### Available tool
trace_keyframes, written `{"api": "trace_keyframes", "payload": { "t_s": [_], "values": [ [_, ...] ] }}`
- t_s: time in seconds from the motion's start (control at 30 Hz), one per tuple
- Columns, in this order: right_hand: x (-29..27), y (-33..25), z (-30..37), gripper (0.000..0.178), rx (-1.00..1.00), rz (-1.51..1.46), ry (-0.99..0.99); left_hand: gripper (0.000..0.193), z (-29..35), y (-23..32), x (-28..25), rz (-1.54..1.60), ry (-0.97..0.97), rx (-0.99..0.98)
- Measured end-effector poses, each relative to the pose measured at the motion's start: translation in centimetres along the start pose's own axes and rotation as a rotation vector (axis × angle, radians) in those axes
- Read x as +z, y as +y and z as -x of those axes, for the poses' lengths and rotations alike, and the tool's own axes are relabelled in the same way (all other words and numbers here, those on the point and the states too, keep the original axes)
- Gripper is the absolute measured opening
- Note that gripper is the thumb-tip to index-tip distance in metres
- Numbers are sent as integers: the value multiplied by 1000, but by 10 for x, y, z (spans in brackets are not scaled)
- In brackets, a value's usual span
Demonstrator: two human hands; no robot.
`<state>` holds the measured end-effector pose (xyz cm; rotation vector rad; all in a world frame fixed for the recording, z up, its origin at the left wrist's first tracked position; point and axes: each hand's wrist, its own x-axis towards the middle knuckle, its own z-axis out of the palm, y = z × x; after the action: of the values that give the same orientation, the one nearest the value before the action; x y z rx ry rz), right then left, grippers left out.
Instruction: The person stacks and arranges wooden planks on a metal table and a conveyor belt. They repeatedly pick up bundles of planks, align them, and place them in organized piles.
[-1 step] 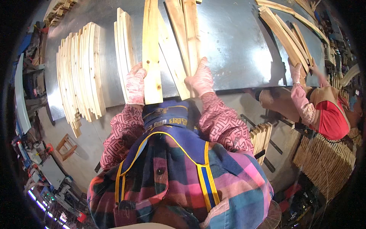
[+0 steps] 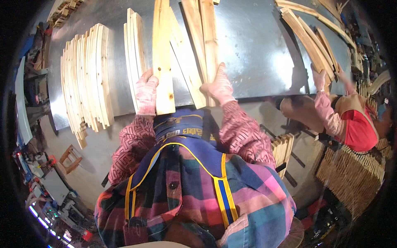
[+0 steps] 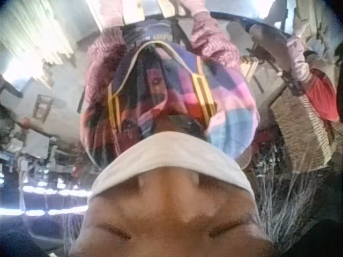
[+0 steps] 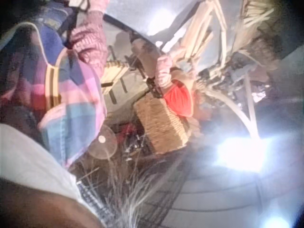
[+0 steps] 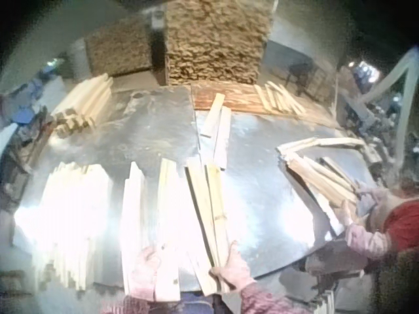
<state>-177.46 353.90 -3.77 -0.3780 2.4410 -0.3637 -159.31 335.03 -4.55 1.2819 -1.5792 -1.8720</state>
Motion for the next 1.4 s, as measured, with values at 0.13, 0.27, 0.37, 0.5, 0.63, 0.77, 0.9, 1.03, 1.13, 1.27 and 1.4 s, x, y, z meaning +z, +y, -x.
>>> {"api": "trace_keyframes", "payload": {
  "t_s": [0.13, 0.27, 0.37, 0.5, 0.63, 0.77, 0.9, 1.03, 1.13, 1.27, 1.4],
  "values": [
    [-27, 27, 2, 73, 26, -1518, -742, 47, -2, -10, -16, -680, 259, 93],
    [-29, 14, 10, 74, -198, -1736, -941, 57, 2, 15, -12, -1185, 154, 151],
    [-26, 0, 19, 61, -256, -1301, -643, 72, 15, 54, 21, -1101, -152, 148],
    [-31, -15, 27, 47, -254, -558, -249, 116, 29, 80, 73, -896, -647, -54],
    [-30, -46, 18, 55, -138, -1035, -338, 104, 5, 57, 36, 291, -610, -176],
    [10, -84, 14, 92, -176, 115, 14, 73, -13, 30, -64, 105, -426, -11],
    [31, -85, 5, 110, -209, 186, 11, 44, -18, 25, -135, 67, -8, -12],
    [29, -101, -4, 112, -393, -361, -333, 63, -22, 9, -129, -221, -176, -519],
    [19, -130, -11, 104, -549, 225, -424, 81, -26, -4, -98, -454, -166, -423],
    [-22, -109, -42, 92, -295, 197, 21, 82, -32, 0, -78, -367, -144, -390],
    [-40, -37, -50, 82, -1, 122, 333, 81, -33, 11, -80, -330, -226, -361]
  ]
}}
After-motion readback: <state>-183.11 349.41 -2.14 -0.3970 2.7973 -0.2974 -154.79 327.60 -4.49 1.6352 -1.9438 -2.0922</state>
